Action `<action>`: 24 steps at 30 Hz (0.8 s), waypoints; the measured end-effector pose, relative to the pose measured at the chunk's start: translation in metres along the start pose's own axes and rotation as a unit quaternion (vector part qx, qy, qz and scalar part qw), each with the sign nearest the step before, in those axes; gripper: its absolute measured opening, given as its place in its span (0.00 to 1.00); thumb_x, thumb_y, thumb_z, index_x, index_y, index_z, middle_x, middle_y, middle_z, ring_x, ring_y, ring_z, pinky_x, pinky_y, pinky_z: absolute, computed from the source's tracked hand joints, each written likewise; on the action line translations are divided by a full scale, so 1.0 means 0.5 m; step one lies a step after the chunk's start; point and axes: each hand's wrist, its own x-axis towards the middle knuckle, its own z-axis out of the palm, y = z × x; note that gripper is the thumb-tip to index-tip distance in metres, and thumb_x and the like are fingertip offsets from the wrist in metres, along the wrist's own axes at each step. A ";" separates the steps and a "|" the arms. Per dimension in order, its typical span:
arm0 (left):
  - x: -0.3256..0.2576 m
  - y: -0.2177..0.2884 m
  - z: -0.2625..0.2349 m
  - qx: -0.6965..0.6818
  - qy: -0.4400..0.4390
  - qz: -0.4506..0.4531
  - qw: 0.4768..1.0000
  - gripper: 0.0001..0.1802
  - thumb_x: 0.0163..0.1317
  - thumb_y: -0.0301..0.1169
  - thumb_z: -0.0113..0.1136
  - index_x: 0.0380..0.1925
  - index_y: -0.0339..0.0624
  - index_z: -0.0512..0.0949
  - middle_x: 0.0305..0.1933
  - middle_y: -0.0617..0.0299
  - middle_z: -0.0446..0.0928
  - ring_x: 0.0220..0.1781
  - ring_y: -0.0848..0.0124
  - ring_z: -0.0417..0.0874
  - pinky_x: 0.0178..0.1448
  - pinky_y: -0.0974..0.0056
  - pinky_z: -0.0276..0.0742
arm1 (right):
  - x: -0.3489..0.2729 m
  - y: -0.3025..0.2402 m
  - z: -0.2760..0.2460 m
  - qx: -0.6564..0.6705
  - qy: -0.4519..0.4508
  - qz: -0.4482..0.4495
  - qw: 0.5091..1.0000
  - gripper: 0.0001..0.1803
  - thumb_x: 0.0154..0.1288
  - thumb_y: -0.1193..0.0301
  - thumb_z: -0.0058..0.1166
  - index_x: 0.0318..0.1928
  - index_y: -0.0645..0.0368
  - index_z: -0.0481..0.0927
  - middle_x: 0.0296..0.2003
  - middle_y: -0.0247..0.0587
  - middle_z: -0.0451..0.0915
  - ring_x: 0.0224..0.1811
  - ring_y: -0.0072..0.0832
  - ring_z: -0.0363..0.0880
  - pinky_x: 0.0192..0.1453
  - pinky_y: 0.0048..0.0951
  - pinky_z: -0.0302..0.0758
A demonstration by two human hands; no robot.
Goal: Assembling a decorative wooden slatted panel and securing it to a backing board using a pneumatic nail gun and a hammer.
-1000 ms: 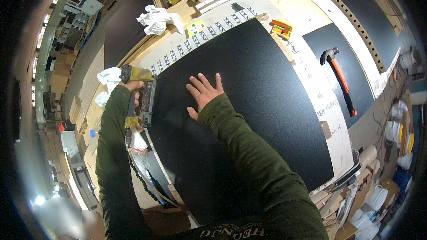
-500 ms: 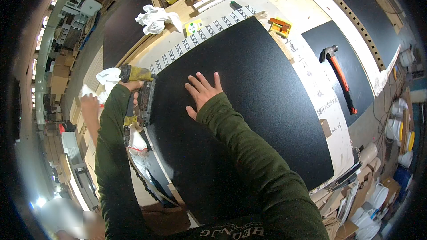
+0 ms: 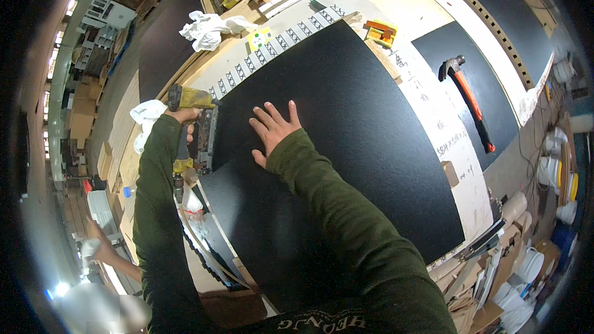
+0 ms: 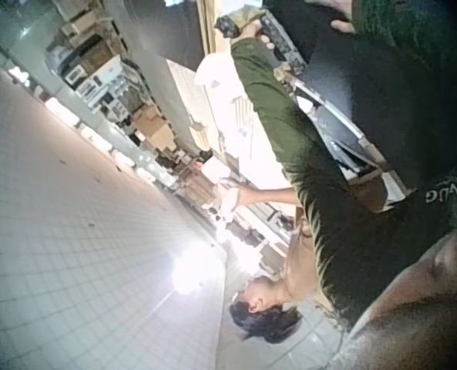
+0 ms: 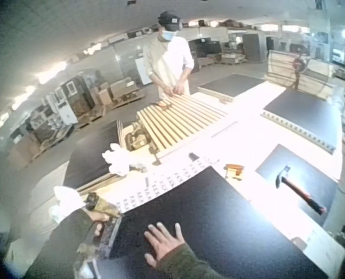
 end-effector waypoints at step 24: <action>0.020 0.025 0.020 0.044 -0.012 0.015 0.999 0.15 0.49 0.42 0.63 0.29 0.42 0.78 0.15 0.67 0.72 0.12 0.75 0.71 0.17 0.72 0.67 | -0.002 0.006 0.010 0.026 0.044 -0.010 0.999 0.35 0.52 0.52 0.48 0.59 0.55 0.64 0.63 0.40 0.56 0.68 0.35 0.47 0.67 0.59 0.40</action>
